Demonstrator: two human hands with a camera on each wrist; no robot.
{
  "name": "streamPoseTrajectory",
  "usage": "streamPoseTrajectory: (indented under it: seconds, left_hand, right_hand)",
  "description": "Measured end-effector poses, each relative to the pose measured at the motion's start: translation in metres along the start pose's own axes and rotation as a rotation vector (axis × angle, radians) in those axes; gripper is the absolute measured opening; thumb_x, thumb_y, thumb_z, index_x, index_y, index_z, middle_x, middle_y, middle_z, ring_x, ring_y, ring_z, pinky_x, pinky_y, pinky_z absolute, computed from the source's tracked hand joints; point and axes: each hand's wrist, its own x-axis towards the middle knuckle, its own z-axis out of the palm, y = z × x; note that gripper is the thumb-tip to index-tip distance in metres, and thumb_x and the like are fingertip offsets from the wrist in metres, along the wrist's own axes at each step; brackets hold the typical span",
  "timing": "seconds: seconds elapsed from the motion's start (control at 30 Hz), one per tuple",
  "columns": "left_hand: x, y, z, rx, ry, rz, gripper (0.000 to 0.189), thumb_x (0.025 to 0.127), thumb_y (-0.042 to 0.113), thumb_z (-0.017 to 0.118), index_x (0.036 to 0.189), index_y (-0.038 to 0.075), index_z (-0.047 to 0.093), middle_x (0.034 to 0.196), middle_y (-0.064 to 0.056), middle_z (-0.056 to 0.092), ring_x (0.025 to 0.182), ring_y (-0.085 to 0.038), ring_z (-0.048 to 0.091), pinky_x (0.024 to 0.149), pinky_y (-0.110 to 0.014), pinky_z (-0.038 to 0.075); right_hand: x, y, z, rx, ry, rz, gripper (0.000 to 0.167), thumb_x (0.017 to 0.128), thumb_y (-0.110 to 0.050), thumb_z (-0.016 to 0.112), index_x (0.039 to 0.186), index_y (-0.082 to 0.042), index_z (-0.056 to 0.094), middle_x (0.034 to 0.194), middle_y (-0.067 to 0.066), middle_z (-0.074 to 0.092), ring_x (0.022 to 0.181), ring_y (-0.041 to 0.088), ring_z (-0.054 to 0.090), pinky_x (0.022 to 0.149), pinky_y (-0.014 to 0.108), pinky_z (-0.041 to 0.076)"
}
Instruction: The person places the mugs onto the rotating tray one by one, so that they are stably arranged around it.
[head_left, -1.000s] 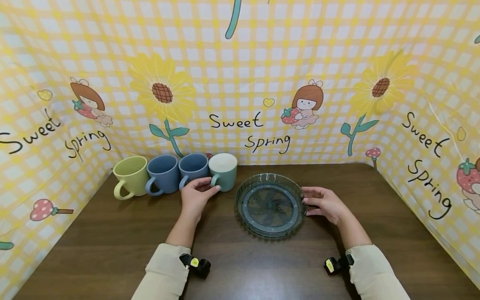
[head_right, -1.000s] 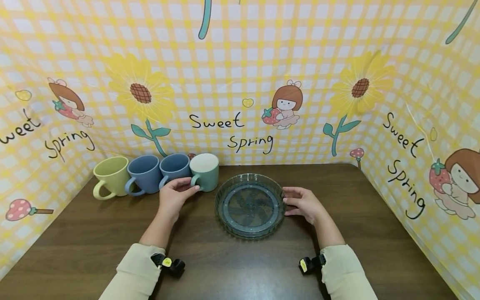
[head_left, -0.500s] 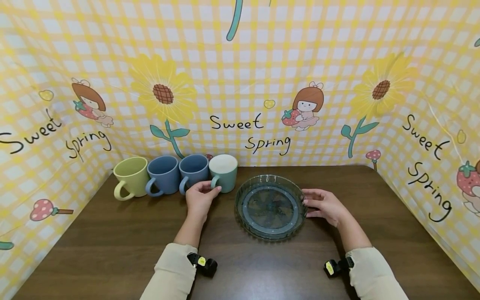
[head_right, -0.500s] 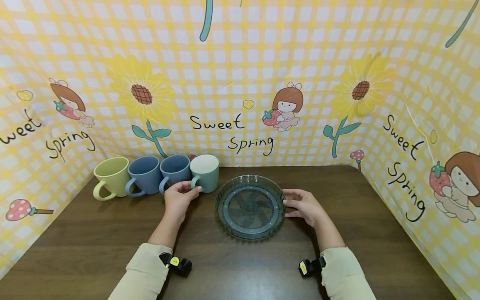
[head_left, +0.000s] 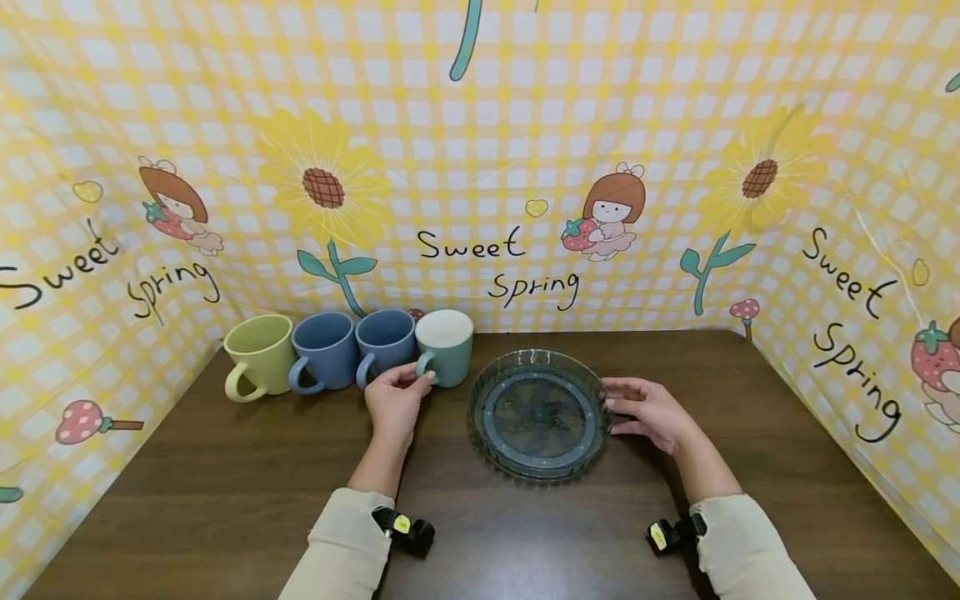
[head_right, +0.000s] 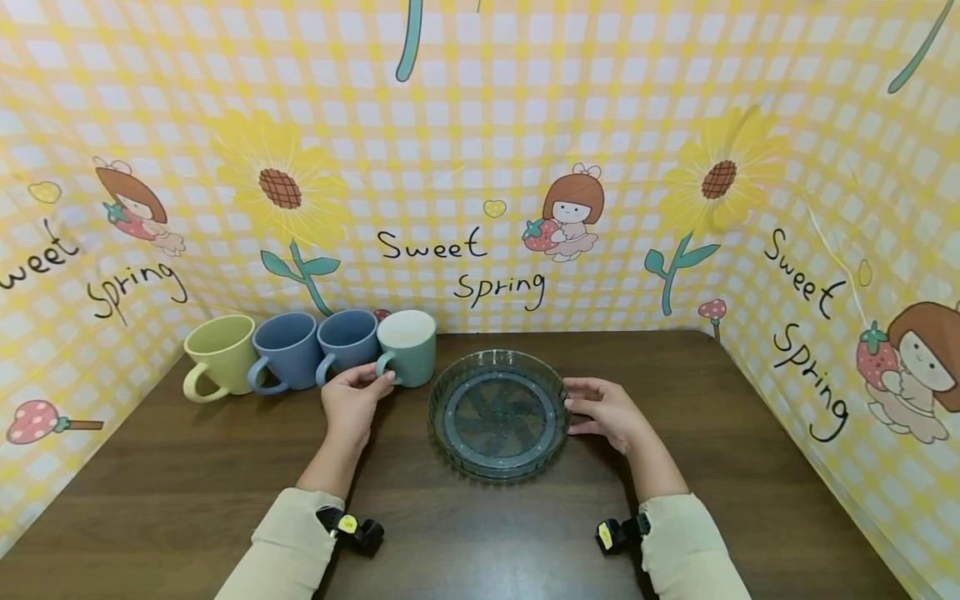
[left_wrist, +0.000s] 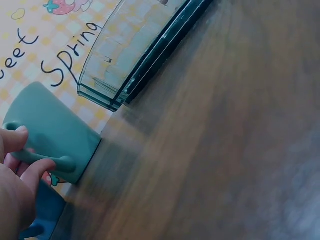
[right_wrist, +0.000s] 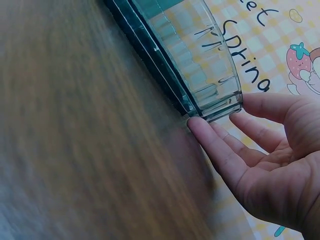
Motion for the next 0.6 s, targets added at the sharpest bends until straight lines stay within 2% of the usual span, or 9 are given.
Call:
streamPoseTrajectory:
  seconds: [0.27,0.43,0.6]
  left_hand:
    - [-0.0013,0.0013,-0.0002,-0.016,-0.011,-0.004,0.026,0.074,-0.007,0.081,0.097,-0.013,0.07,0.077,-0.008,0.064,0.066,-0.008,0.063,0.061,-0.021,0.058]
    - [-0.0026,0.0044,-0.0006,-0.019,-0.012,-0.004,0.024,0.074,-0.007,0.081,0.096,-0.011,0.071,0.076,-0.006,0.064,0.067,-0.01,0.063,0.062,-0.023,0.059]
    - [-0.0028,0.0089,-0.0006,-0.024,-0.028,-0.001,0.023,0.075,-0.007,0.08,0.096,-0.011,0.071,0.076,-0.006,0.064,0.068,-0.011,0.063,0.063,-0.025,0.059]
  right_hand:
    - [-0.0004,0.0004,0.0009,0.012,0.004,-0.004,0.054,0.095,-0.002,0.061,0.142,0.012,0.037,0.133,0.028,0.049,0.107,0.022,0.061,0.076,0.039,0.059]
    - [-0.0016,-0.001,0.0012,-0.004,-0.008,-0.005,0.055,0.096,-0.006,0.061,0.143,0.011,0.037,0.139,0.029,0.042,0.111,0.023,0.058,0.077,0.038,0.059]
    - [-0.0017,-0.0011,0.0006,-0.009,-0.015,-0.008,0.056,0.096,-0.007,0.061,0.143,0.011,0.036,0.139,0.028,0.043,0.11,0.022,0.059,0.078,0.038,0.059]
